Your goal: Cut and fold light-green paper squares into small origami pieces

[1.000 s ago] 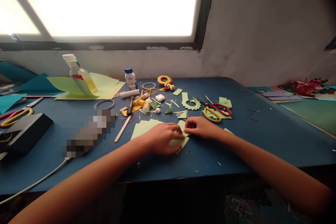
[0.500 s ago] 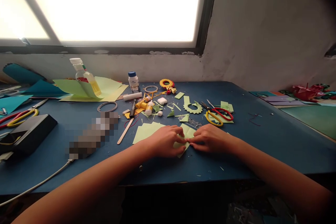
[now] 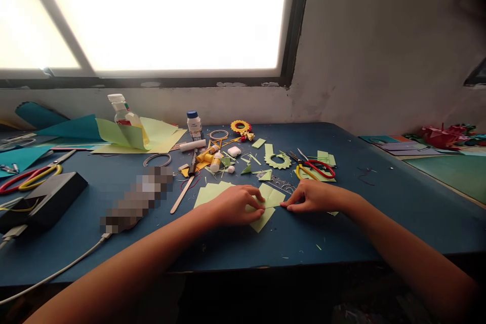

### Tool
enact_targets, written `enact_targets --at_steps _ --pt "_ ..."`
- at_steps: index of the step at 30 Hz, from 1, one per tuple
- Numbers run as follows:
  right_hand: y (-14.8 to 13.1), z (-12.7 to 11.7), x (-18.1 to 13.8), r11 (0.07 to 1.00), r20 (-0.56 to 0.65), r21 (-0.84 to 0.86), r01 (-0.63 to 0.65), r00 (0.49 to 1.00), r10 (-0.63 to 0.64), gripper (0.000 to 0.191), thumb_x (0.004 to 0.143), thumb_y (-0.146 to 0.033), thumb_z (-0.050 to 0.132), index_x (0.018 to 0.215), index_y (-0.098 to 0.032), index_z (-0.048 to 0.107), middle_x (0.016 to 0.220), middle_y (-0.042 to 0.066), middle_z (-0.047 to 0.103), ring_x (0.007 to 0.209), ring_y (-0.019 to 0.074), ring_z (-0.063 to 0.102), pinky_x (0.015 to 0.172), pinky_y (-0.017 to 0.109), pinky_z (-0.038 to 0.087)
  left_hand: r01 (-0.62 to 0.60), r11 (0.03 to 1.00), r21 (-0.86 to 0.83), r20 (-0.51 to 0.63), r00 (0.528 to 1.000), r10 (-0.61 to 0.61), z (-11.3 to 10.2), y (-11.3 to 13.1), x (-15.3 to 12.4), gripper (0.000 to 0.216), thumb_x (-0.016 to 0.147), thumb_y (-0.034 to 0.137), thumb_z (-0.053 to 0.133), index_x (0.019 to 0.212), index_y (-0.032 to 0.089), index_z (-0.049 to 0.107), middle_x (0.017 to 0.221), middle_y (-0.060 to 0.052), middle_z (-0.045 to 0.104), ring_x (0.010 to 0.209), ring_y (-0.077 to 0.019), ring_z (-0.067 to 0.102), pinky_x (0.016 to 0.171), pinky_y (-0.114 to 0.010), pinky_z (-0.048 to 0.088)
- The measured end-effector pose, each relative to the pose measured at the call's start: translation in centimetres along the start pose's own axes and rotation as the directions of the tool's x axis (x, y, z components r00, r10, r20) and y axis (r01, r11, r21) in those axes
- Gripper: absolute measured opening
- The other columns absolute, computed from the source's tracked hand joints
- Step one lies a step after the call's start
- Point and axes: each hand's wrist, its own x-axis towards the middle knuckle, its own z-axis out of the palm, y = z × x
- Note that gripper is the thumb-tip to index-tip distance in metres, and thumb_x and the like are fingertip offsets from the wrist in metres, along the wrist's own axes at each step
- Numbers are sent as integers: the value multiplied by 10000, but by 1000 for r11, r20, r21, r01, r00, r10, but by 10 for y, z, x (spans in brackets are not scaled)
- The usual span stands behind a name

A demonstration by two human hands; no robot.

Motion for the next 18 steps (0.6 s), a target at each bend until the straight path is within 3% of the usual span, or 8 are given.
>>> enact_targets --at_steps 3,6,8,10,14,18 --pt "2 6 4 997 -100 -26 69 992 -71 302 821 -409 558 895 -203 766 609 16 648 500 104 444 499 227 314 8 999 49 -36 999 -7 5 1 4 238 862 295 506 935 224 721 963 -29 684 839 -157 627 723 -238 461" --pt "0 16 14 979 -201 -121 163 962 -185 316 829 -394 571 665 -167 718 606 24 610 547 109 470 535 232 307 4 990 138 -49 999 3 10 4 7 256 869 291 501 1008 230 707 953 -45 671 821 -164 615 728 -250 465" --pt "-3 22 21 971 -267 -176 161 942 -204 363 828 -373 581 541 -154 622 574 11 556 529 101 428 519 238 270 13 986 165 -60 998 -3 12 6 8 263 877 284 490 1015 232 708 951 -51 661 809 -163 609 736 -256 467" --pt "-6 26 26 982 -315 -161 97 938 -145 379 812 -357 599 498 -151 542 538 -12 502 505 92 386 498 236 236 35 989 144 -80 997 -24 14 7 8 262 883 275 481 980 226 719 952 -56 653 806 -156 609 747 -254 471" --pt "-10 28 30 998 -319 -11 -54 946 47 331 768 -415 640 577 -162 542 562 -26 511 524 104 435 494 216 270 98 991 90 -131 988 -85 16 4 8 254 886 270 479 928 196 718 1025 -77 636 908 -179 613 828 -284 476" --pt "-9 29 29 998 -372 -9 -54 927 47 296 736 -450 674 830 -173 629 850 44 619 743 183 565 633 266 402 130 988 89 -156 981 -115 17 -3 10 304 860 325 535 1096 162 637 1198 -116 602 1109 -240 548 946 -372 444"
